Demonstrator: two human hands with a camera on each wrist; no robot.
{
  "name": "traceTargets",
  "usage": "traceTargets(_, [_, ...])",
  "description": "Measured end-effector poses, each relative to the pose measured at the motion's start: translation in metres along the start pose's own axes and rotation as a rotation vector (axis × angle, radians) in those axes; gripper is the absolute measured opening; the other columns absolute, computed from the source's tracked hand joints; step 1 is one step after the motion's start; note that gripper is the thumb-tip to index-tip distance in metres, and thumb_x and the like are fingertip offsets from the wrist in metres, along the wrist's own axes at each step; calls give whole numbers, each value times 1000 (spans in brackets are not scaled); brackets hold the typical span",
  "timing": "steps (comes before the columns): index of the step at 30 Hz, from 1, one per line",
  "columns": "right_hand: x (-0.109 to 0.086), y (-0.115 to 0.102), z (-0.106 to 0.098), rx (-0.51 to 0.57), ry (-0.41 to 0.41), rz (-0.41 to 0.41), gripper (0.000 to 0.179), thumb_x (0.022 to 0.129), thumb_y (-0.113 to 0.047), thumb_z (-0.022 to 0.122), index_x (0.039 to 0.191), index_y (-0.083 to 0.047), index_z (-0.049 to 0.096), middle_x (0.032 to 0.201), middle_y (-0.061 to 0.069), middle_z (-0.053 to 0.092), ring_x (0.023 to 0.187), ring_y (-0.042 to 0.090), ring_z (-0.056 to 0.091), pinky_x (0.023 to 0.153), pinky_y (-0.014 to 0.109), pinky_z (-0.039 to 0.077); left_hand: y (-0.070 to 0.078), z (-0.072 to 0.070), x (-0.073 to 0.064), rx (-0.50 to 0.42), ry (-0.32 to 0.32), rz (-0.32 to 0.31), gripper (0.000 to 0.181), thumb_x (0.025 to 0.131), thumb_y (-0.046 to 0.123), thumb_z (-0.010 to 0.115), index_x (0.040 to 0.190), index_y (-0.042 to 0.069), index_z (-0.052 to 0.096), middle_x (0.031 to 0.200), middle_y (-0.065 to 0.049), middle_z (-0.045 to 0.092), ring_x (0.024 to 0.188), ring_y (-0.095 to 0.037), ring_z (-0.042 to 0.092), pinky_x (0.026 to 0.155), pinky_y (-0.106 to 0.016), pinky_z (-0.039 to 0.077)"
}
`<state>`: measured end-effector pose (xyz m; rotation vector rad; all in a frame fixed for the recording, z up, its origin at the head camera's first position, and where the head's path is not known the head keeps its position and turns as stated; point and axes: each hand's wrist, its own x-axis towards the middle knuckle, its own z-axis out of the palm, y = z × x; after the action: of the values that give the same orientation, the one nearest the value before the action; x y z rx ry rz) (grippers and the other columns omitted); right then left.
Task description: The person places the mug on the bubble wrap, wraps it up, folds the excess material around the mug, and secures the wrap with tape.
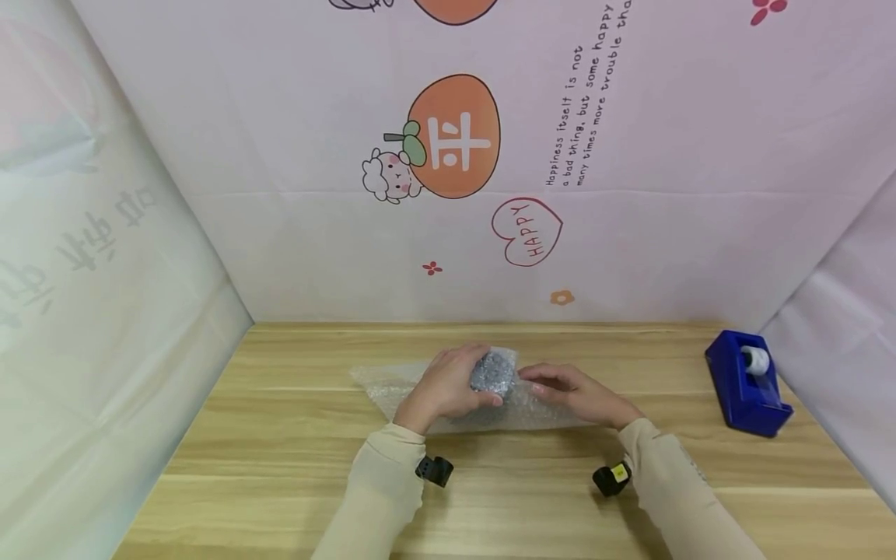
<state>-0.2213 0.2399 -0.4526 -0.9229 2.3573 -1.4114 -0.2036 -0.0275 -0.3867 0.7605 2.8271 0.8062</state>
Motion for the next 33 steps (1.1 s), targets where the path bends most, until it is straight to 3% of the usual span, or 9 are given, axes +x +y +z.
traceTargets(7, [4,-5,3,-19,79,31,27,105,-10,55,127,-1,67,129,15,66,123,35,57,103,32,46,1,-2,0,6,1,-6,81,84,35,84,150,4,47,153,-11,49,140,-31,44,120,-47,26])
traceTargets(11, [7,-5,5,-17,105,45,26,104,-8,56,125,0,68,124,14,68,118,32,59,99,31,49,0,-2,0,-2,7,-4,81,84,34,84,150,4,47,152,-11,49,140,-31,45,120,-47,27])
traceTargets(16, [6,-5,8,32,103,84,31,105,-11,56,131,7,56,131,22,59,126,42,54,105,44,48,0,-2,1,-3,8,-3,81,84,34,84,150,5,48,153,-11,49,140,-30,45,120,-46,28])
traceTargets(19, [7,-5,9,84,103,131,33,105,-13,57,130,8,51,134,25,53,130,46,51,104,44,49,1,-2,1,-5,1,-6,81,84,34,84,150,5,48,153,-11,49,141,-29,44,119,-46,28])
traceTargets(27, [15,-3,6,38,56,137,27,103,-12,57,125,3,60,131,19,59,128,43,53,104,47,48,2,-3,0,-6,-3,-15,81,84,35,84,151,6,47,153,-10,48,141,-29,43,120,-46,28])
traceTargets(33, [19,3,7,-4,98,168,32,99,-12,64,126,5,60,123,17,64,119,36,60,103,49,48,1,-1,0,-6,-4,-7,83,84,35,85,151,5,47,154,-12,48,141,-30,43,119,-46,29])
